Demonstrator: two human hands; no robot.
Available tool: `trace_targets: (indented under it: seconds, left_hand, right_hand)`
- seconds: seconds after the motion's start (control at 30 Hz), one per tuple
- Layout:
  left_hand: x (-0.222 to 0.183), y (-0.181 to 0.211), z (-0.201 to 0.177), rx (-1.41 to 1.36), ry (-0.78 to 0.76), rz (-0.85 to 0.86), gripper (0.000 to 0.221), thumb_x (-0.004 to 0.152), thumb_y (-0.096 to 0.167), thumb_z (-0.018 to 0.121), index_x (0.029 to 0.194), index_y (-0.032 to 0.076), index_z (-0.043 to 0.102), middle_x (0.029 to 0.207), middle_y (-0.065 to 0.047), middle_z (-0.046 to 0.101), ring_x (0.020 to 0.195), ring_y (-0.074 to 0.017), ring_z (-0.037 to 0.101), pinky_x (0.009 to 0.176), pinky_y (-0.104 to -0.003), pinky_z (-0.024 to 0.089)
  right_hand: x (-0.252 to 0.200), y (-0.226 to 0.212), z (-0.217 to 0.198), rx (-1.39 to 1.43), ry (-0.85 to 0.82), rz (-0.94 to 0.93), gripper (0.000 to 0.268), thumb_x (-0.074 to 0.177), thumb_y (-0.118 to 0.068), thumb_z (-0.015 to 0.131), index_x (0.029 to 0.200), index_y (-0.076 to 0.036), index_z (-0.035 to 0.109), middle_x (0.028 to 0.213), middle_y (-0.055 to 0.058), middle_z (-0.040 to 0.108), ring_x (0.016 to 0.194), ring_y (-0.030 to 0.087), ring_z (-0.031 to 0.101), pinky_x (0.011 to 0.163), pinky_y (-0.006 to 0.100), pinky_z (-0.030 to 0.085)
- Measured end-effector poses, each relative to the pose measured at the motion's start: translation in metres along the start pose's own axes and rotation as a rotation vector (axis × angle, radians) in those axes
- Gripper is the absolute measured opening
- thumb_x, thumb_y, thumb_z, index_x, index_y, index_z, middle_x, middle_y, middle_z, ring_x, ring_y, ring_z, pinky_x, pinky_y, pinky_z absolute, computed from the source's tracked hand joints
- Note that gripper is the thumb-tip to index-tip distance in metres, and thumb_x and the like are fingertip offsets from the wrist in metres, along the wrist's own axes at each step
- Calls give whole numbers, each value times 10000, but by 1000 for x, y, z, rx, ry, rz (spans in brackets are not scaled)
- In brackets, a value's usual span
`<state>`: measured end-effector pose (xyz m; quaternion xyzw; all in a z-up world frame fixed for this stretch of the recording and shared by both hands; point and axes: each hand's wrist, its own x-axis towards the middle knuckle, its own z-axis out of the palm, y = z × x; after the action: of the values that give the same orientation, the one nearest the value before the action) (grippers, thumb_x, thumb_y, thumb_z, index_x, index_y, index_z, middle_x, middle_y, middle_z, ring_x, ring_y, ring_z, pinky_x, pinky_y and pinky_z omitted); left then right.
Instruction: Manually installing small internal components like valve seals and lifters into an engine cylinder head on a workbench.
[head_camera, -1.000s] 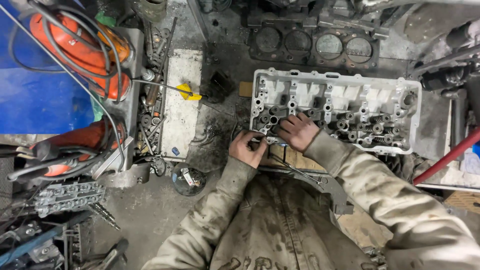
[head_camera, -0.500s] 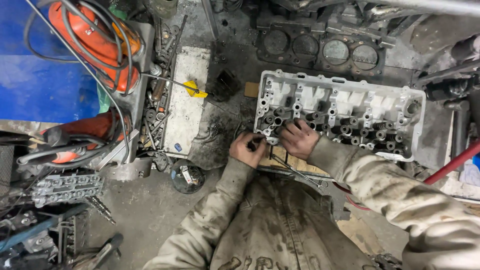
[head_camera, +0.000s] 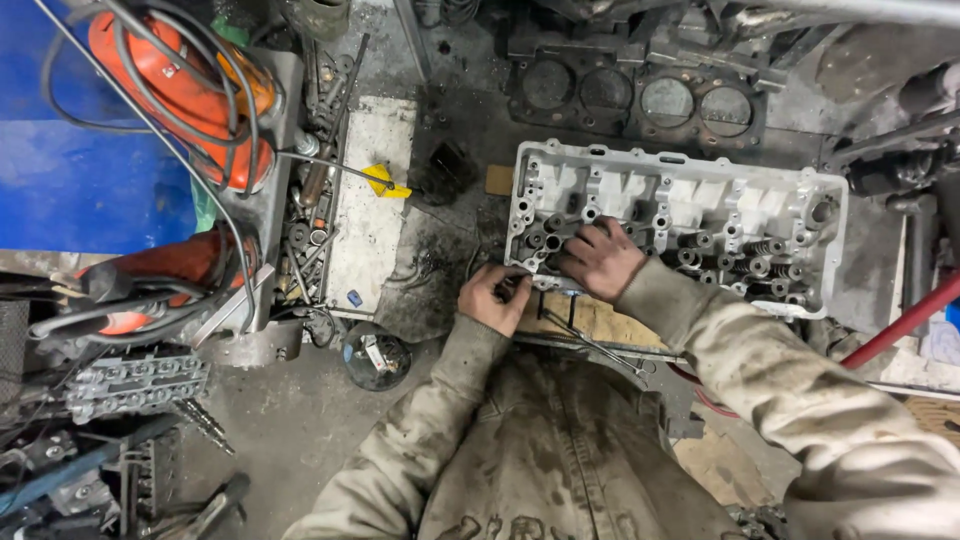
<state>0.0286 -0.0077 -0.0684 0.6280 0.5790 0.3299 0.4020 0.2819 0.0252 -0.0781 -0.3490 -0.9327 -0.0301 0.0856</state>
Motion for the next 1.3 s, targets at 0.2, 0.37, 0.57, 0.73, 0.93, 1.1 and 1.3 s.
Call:
trace_targets:
  seconds: [0.2, 0.37, 0.57, 0.73, 0.93, 1.1, 1.3]
  left_hand:
    - [-3, -4, 0, -40, 71, 58, 180, 864, 223, 778, 997, 101, 775, 977, -111, 727, 901, -305, 719, 782, -388, 574]
    - [-3, 3, -4, -38, 32, -40, 199, 860, 247, 783, 1002, 109, 775, 949, -107, 722, 826, -292, 718, 730, -380, 573]
    - [-2, 13, -12, 21, 66, 12, 202, 882, 269, 779, 1016, 119, 788, 979, -114, 729, 911, -308, 716, 782, -401, 576]
    - [33, 6, 5, 297, 16, 81, 202, 906, 303, 728, 1050, 173, 783, 1082, -116, 726, 1038, -342, 689, 863, -457, 568]
    - [68, -5, 27, 484, -43, 120, 241, 889, 358, 693, 1052, 201, 775, 1197, -56, 701, 1128, -385, 629, 888, -500, 567]
    - [62, -12, 24, 606, -120, 284, 216, 908, 296, 702, 1092, 204, 768, 1169, -27, 667, 1159, -354, 589, 983, -529, 497]
    - [55, 0, 11, 716, -222, 399, 422, 806, 219, 723, 1224, 161, 741, 1205, -63, 595, 1168, -352, 556, 944, -573, 436]
  right_hand:
    - [19, -5, -16, -81, 23, -121, 205, 774, -220, 644, 940, -137, 733, 929, 12, 586, 974, 226, 584, 919, 505, 472]
    - [18, -15, -26, -149, -44, -186, 190, 730, -232, 647, 871, -119, 708, 879, 35, 570, 920, 240, 581, 913, 504, 488]
    - [5, -25, -35, -99, 70, -99, 336, 734, -206, 663, 1033, -67, 730, 999, 59, 633, 1032, 266, 599, 882, 445, 477]
    - [-11, -25, -31, 43, 71, 61, 460, 743, -184, 721, 1184, -55, 745, 1026, 75, 646, 1027, 276, 593, 871, 458, 468]
    - [-14, -31, -34, 112, 118, 124, 390, 754, -184, 772, 1136, -104, 755, 1019, 77, 643, 1017, 286, 596, 913, 485, 474]
    - [-22, -35, -40, 194, 223, 239, 281, 789, -172, 807, 1060, -106, 774, 1017, 89, 656, 1011, 298, 607, 856, 459, 459]
    - [-25, -32, -43, 216, 284, 291, 270, 803, -140, 815, 1067, -107, 770, 1024, 55, 677, 1018, 270, 621, 829, 432, 444]
